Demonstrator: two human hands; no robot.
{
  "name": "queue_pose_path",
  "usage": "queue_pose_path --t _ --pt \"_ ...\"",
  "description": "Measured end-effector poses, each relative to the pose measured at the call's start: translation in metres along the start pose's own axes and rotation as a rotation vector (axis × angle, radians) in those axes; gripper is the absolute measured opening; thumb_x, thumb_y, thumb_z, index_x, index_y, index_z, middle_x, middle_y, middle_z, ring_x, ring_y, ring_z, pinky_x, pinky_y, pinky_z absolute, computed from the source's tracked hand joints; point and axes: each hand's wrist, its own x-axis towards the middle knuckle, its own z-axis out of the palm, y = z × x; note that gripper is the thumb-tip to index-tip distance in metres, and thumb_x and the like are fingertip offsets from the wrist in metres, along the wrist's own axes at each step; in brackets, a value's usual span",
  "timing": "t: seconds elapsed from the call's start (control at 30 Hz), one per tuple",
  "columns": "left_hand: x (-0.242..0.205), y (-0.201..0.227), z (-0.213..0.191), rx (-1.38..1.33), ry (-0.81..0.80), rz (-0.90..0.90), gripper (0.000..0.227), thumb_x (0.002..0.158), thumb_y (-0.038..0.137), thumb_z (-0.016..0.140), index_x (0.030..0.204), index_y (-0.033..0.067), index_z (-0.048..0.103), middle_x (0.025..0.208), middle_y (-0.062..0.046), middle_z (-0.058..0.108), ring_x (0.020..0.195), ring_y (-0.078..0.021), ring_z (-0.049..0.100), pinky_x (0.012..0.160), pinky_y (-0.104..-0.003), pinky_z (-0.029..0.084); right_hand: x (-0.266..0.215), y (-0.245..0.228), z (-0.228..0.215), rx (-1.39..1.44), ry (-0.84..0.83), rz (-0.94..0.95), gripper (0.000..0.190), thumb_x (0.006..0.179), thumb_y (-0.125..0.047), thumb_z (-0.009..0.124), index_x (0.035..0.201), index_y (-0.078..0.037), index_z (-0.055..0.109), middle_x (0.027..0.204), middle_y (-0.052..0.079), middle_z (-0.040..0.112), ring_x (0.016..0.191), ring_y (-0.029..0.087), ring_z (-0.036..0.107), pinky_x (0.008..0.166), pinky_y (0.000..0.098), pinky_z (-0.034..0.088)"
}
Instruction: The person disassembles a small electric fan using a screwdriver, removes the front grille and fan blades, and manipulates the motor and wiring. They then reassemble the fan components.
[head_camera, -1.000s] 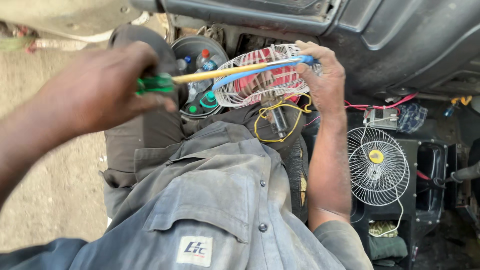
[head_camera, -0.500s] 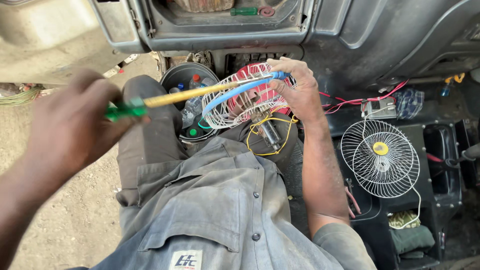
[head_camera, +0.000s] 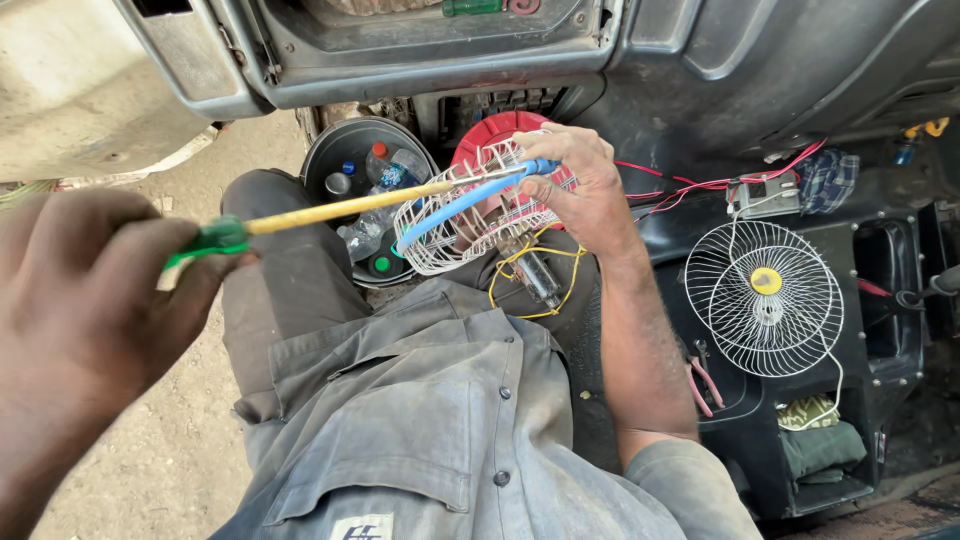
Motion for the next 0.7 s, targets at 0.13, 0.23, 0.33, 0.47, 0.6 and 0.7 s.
queue_pose_path --t 0.13,0.23,0.33,0.47,0.6,0.7 --pt "0.012 -0.010 0.019 0.141 -0.469 -0.188 0.035 0.093 0.047 0.067 0.110 0.0174 0.075 0.080 -0.008 0.072 0.071 -0.0246 0.071 0.067 -0.043 0.056 0.007 0.002 0.004 0.025 -0.006 0.010 0.032 0.091 -0.033 0.083 0.112 -0.011 0.072 0.123 0.007 0.076 0.126 0.028 0.064 0.119 0.0457 0.046" --pt "0.015 -0.014 0.032 -0.157 -0.816 -0.518 0.045 0.083 0.050 0.073 0.118 0.0211 0.069 0.076 -0.007 0.072 0.069 -0.0213 0.072 0.063 -0.039 0.057 0.011 0.003 0.001 0.022 -0.020 0.023 0.032 0.093 -0.033 0.083 0.113 -0.012 0.071 0.124 0.007 0.075 0.125 0.027 0.064 0.118 0.0446 0.047" --pt "0.004 -0.014 0.030 -0.139 -0.598 -0.393 0.047 0.082 0.048 0.078 0.106 0.0094 0.066 0.094 -0.011 0.066 0.069 -0.0209 0.070 0.059 -0.035 0.055 0.006 0.006 -0.001 -0.017 -0.028 0.035 0.032 0.095 -0.033 0.083 0.115 -0.011 0.071 0.126 0.009 0.074 0.127 0.028 0.063 0.117 0.0441 0.046" --pt "0.001 -0.011 0.019 0.101 -0.133 0.008 0.035 0.102 0.036 0.075 0.115 0.0050 0.068 0.094 -0.014 0.066 0.076 -0.0250 0.065 0.066 -0.034 0.050 0.008 0.013 -0.002 -0.005 -0.046 0.028 0.032 0.096 -0.033 0.083 0.116 -0.011 0.071 0.127 0.009 0.076 0.128 0.027 0.061 0.122 0.0456 0.044" --pt "0.015 -0.004 0.028 0.140 -0.588 -0.301 0.034 0.091 0.047 0.073 0.104 0.0155 0.073 0.070 -0.006 0.064 0.060 -0.0196 0.062 0.060 -0.035 0.049 0.004 0.014 -0.003 0.071 -0.030 0.075 0.034 0.096 -0.037 0.083 0.116 -0.012 0.071 0.127 0.007 0.074 0.129 0.025 0.063 0.122 0.0454 0.044" --pt "0.024 -0.009 0.036 -0.205 -0.797 -0.612 0.040 0.085 0.043 0.074 0.111 0.0129 0.070 0.073 -0.010 0.064 0.057 -0.0210 0.062 0.052 -0.036 0.048 0.005 0.013 -0.005 0.024 -0.041 0.086 0.033 0.097 -0.037 0.082 0.116 -0.012 0.071 0.129 0.006 0.075 0.132 0.027 0.059 0.125 0.0464 0.041"
